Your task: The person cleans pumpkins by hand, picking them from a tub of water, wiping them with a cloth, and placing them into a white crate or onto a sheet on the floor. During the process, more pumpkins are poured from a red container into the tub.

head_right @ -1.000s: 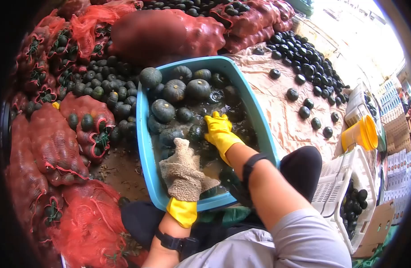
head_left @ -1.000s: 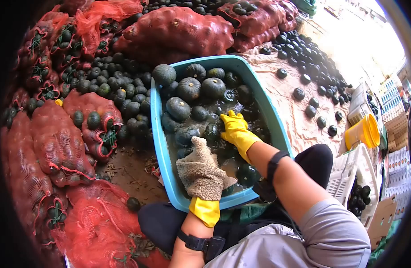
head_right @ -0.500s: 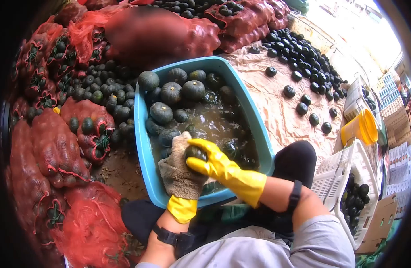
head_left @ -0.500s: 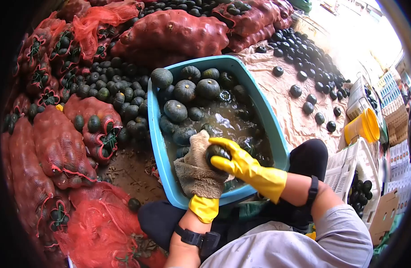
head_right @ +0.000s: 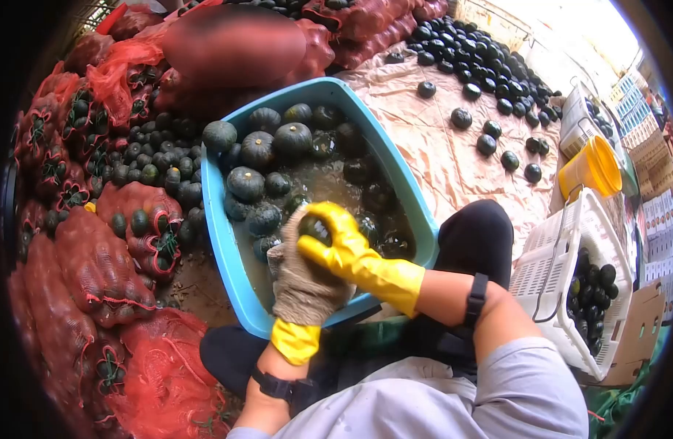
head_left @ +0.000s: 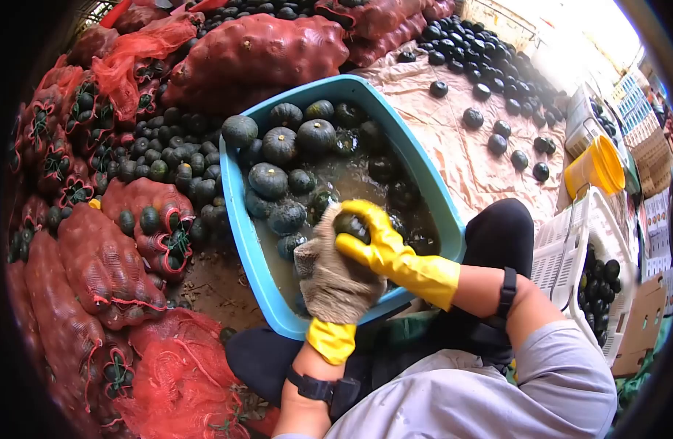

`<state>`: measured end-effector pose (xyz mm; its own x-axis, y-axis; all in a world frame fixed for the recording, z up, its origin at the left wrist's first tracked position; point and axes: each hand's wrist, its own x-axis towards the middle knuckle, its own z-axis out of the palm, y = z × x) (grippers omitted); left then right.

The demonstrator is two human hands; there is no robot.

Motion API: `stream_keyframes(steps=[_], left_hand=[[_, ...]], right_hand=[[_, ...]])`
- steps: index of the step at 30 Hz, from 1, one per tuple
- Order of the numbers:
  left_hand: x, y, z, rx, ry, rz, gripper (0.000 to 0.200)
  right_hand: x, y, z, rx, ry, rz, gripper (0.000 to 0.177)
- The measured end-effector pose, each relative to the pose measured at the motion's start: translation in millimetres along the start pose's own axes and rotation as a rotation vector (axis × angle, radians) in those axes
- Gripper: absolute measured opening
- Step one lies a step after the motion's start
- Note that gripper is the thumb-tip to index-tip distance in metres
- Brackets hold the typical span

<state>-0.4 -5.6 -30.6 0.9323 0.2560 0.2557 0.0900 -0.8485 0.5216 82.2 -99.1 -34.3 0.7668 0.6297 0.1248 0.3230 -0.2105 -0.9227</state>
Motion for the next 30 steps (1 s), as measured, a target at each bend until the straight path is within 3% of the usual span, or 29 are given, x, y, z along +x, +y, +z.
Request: stream_keyframes(steps=[1, 3, 5, 9, 10, 11, 13, 15, 16, 17, 18, 19, 21, 22, 24, 25, 27, 28, 29, 30], left_hand=[[-2.7, -0.5, -3.4, -0.1, 0.029, -0.019, 0.057], [-5.4, -2.0, -14.2, -0.297, 0.098, -0.057, 0.067], [-4.8, -3.3, -26.4, -0.481, 0.183, -0.097, 0.078], [3.8, -18.1, -41.9, -0.342, 0.075, -0.054, 0.043], [3.3, -11.8, -56.9, -0.424, 0.079, -0.006, 0.038], [3.9, -22.2, -62.3, -0.313, -0.078, 0.055, 0.041], [-10.4, -38.6, -17.1, -0.248, 0.064, 0.039, 0.053], [-10.4, -18.3, -10.8, -0.467, 0.128, -0.153, 0.07], [-8.2, -9.9, -10.5, -0.592, 0.146, -0.236, 0.079], [-5.6, 4.5, -22.6, -0.531, 0.246, -0.251, 0.085], [-4.8, -7.3, -17.9, -0.541, 0.282, -0.206, 0.086], [-4.0, -19.3, -13.0, -0.55, 0.317, -0.16, 0.086], [-9.4, -24.7, -37.8, -0.398, 0.227, -0.115, 0.087], [-12.1, -26.3, -49.6, -0.321, 0.177, -0.087, 0.088], [-15.2, -31.0, -44.4, -0.071, 0.132, -0.015, 0.091], [-17.6, -28.8, -36.4, -0.117, 0.176, -0.046, 0.091], [-23.8, -20.5, -24.7, -0.188, 0.297, -0.21, 0.09], [-20.5, -13.8, -25.2, -0.266, 0.258, -0.32, 0.088], [-14.8, -6.9, -30.6, -0.345, 0.219, -0.431, 0.085], [-11.4, -4.2, -42.6, -0.299, 0.277, -0.256, 0.08]], right_hand=[[-11.9, -11.1, -8.5, 0.084, -0.171, -0.02, 0.066], [-2.9, -28.5, -30.9, 0.421, -0.381, 0.178, 0.055], [20.4, -21.3, -24.5, -0.103, -0.208, 0.018, 0.051], [-19.9, -38.1, 0.0, -0.191, -0.072, -0.234, 0.058], [-22.4, -36.9, -8.7, -0.097, -0.144, -0.283, 0.058], [-17.2, -34.4, -12.4, 0.221, -0.182, -0.049, 0.056], [-8.5, -31.2, -11.2, 0.851, -0.24, 0.449, 0.054], [-1.4, -3.6, 14.8, 0.959, 0.072, 0.302, 0.061], [1.8, -3.0, 7.7, 0.519, 0.023, 0.2, 0.064], [5.8, -1.8, -6.4, 0.079, -0.024, 0.1, 0.067], [17.1, -1.1, -20.7, 0.033, -0.154, -0.099, 0.086], [16.9, -21.0, -33.5, -0.136, -0.23, -0.164, 0.088], [15.8, -32.4, -40.7, -0.268, -0.463, -0.055, 0.086], [14.7, -28.6, -37.8, -0.105, -0.46, -0.005, 0.084], [12.8, -30.8, -35.8, 0.209, -0.455, 0.321, 0.079], [11.8, -32.3, -32.1, 0.414, -0.437, 0.479, 0.077], [-3.3, 44.0, 11.0, 0.407, -0.258, 0.325, 0.075], [-10.4, 80.8, 32.3, 0.392, -0.17, 0.247, 0.075], [2.4, 13.2, 2.6, 0.324, -0.199, 0.575, 0.075], [15.1, -31.4, -26.4, 0.038, -0.377, 0.469, 0.078]])
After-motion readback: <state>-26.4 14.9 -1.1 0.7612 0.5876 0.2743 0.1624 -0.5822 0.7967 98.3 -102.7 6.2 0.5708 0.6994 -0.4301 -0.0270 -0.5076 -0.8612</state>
